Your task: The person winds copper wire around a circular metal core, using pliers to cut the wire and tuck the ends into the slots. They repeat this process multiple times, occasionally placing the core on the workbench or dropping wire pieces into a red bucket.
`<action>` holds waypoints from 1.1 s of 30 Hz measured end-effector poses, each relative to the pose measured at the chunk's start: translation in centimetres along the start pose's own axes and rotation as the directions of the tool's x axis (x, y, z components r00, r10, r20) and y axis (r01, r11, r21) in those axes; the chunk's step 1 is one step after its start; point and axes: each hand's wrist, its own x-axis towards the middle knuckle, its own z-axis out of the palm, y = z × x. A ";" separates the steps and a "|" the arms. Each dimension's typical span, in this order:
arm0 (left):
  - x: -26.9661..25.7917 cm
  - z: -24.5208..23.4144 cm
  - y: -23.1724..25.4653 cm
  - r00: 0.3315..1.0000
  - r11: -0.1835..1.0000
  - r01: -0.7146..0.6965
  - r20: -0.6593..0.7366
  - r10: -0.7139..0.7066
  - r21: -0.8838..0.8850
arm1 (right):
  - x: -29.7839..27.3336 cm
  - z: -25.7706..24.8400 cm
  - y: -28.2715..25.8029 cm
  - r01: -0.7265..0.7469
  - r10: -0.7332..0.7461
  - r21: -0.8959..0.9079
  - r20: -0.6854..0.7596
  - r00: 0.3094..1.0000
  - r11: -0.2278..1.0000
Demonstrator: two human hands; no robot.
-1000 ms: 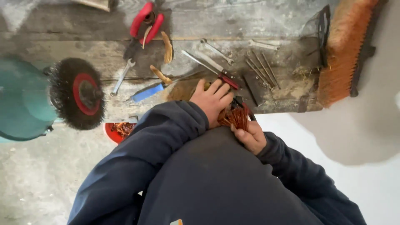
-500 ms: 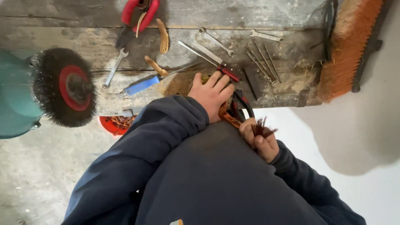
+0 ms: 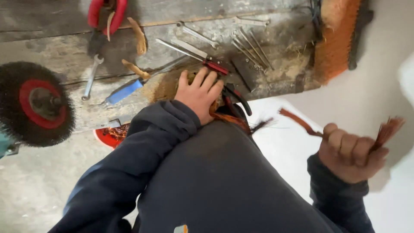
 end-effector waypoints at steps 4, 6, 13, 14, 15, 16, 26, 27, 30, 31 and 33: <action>-0.4 -1.0 0.4 1.000 1.000 0.011 0.009 -0.012 0.019 | 1.0 1.8 2.2 0.032 0.006 -0.205 0.183 0.983 0.978; -1.1 -1.7 0.8 1.000 1.000 0.001 -0.003 -0.001 0.026 | 2.0 6.4 3.6 0.067 -0.017 -0.200 0.240 0.971 0.977; -7.2 -7.2 4.0 0.885 0.947 -0.059 -0.455 -0.097 -0.316 | 3.7 15.2 8.2 -0.041 -0.062 0.176 0.544 0.837 0.984; -8.1 -8.2 4.9 0.826 0.969 -0.064 -0.558 -0.083 -0.238 | 3.5 16.1 8.9 -0.056 -0.032 0.120 0.632 0.774 0.991; -7.8 -9.3 5.7 0.819 0.973 -0.051 -0.567 -0.089 -0.227 | 4.2 16.9 8.3 -0.063 -0.035 0.128 0.646 0.763 0.990; -7.7 -10.3 6.6 0.796 0.997 -0.045 -0.605 -0.006 -0.069 | 4.7 17.7 7.8 -0.041 0.018 0.006 0.819 0.573 0.999; -9.8 -9.1 7.8 0.780 0.962 -0.010 -0.604 -0.162 -0.272 | 4.3 19.5 6.9 0.095 0.321 -0.406 0.826 0.463 0.909; -10.2 -9.0 7.9 0.772 0.964 0.010 -0.611 -0.177 -0.267 | 4.1 20.7 6.9 0.089 0.323 -0.399 0.837 0.442 0.912; -11.0 -8.5 7.9 0.721 0.956 0.157 -0.632 -0.283 -0.249 | 4.0 20.3 7.3 0.354 0.050 -0.432 0.688 0.724 0.829; -11.1 -8.3 7.8 0.716 0.947 0.211 -0.621 -0.319 -0.243 | 4.6 17.6 7.7 0.613 0.030 -0.372 0.869 0.493 0.697; -11.2 -8.0 8.0 0.700 0.931 0.272 -0.614 -0.366 -0.245 | 4.9 18.1 7.9 0.814 0.073 -0.214 0.975 0.209 0.540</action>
